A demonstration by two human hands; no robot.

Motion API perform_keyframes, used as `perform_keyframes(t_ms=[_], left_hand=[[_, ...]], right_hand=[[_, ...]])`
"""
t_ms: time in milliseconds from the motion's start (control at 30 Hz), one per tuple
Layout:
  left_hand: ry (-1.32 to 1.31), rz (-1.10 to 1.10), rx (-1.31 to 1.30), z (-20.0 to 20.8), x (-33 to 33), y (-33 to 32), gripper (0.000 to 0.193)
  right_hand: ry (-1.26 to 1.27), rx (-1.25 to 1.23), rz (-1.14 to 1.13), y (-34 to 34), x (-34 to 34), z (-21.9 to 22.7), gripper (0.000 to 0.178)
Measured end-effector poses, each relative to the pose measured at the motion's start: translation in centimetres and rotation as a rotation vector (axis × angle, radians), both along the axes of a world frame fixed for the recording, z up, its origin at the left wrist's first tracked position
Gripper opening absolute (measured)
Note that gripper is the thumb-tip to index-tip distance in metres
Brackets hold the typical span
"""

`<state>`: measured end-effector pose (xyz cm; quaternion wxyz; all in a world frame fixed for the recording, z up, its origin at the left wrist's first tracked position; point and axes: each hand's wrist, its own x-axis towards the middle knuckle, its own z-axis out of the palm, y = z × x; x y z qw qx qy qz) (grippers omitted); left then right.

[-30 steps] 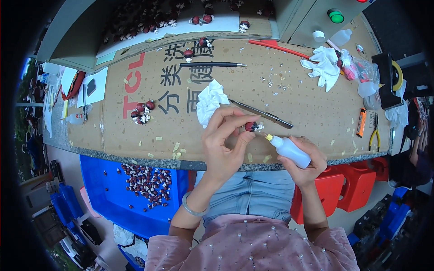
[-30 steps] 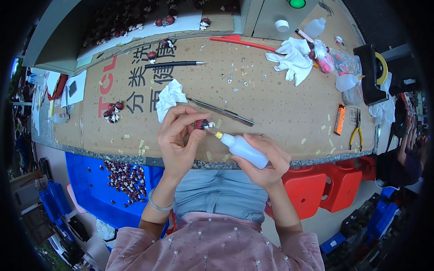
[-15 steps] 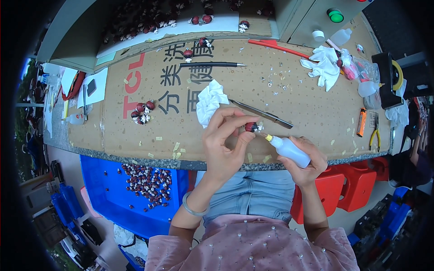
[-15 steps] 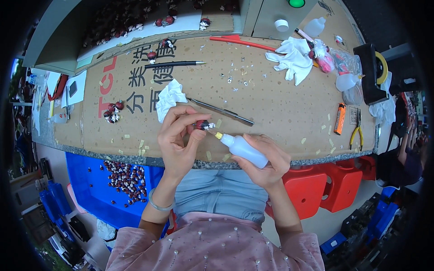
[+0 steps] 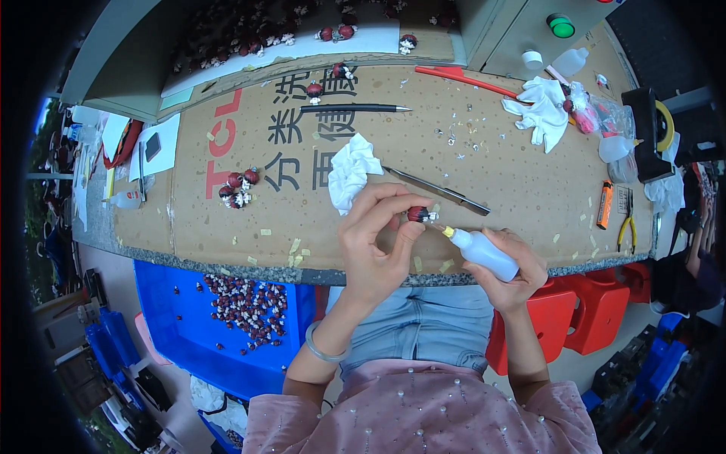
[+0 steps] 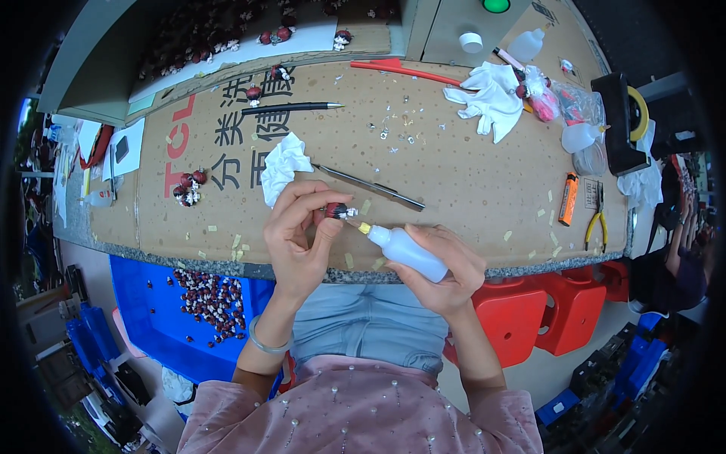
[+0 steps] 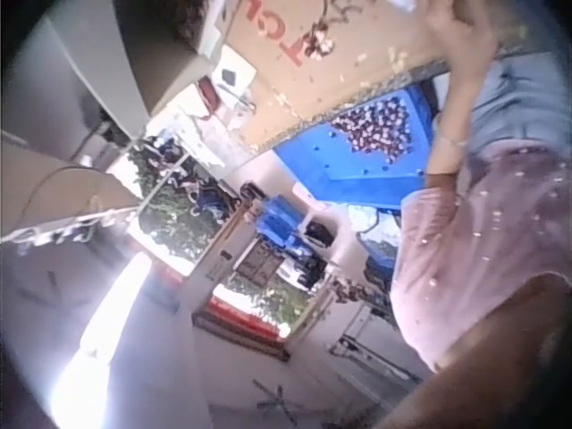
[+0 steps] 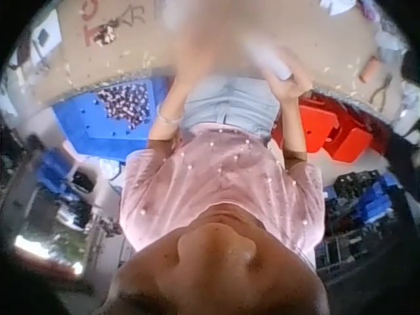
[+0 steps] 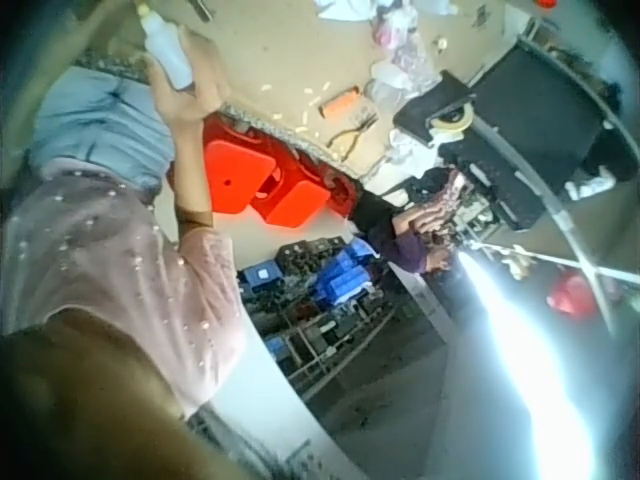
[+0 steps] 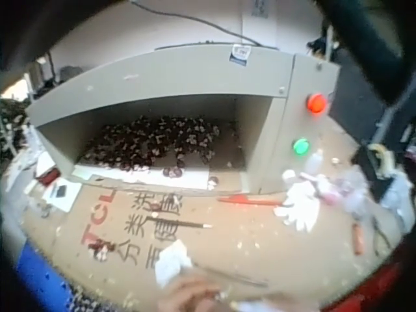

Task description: The person applies glue to figurine parts using a squeeze bottle, joins the components together by hand, and retrieves more pieces from an upper compartment to assemble them.

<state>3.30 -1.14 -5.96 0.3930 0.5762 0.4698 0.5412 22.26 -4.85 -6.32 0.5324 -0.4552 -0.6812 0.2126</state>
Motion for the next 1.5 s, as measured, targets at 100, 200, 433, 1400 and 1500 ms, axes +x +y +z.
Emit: perform_keyframes(t_ms=[100, 200, 433, 1400, 1500], left_hand=[[-0.008, 0.002, 0.026, -0.2, -0.1, 0.0, 0.022], [0.003, 0.000, 0.045, -0.1, -0.3, -0.3, 0.021], [0.162, 0.026, 0.223, -0.1, -0.1, -0.8, 0.016], [0.826, 0.270, 0.286, 5.2, -13.5, 7.7, 0.029], [0.830, 0.138, 0.331, 6.0, -11.9, 15.7, 0.026]], right_hand=[[0.013, -0.009, -0.002, -0.3, 0.2, -0.1, 0.042], [0.138, -0.089, -0.046, -0.9, 0.8, -0.8, 0.044], [0.454, -0.290, -0.234, -1.6, 1.6, -2.0, 0.047], [0.657, -0.309, -0.236, 2.6, 3.5, 0.5, 0.040], [0.629, -0.349, -0.220, 2.8, 3.7, 0.7, 0.038]])
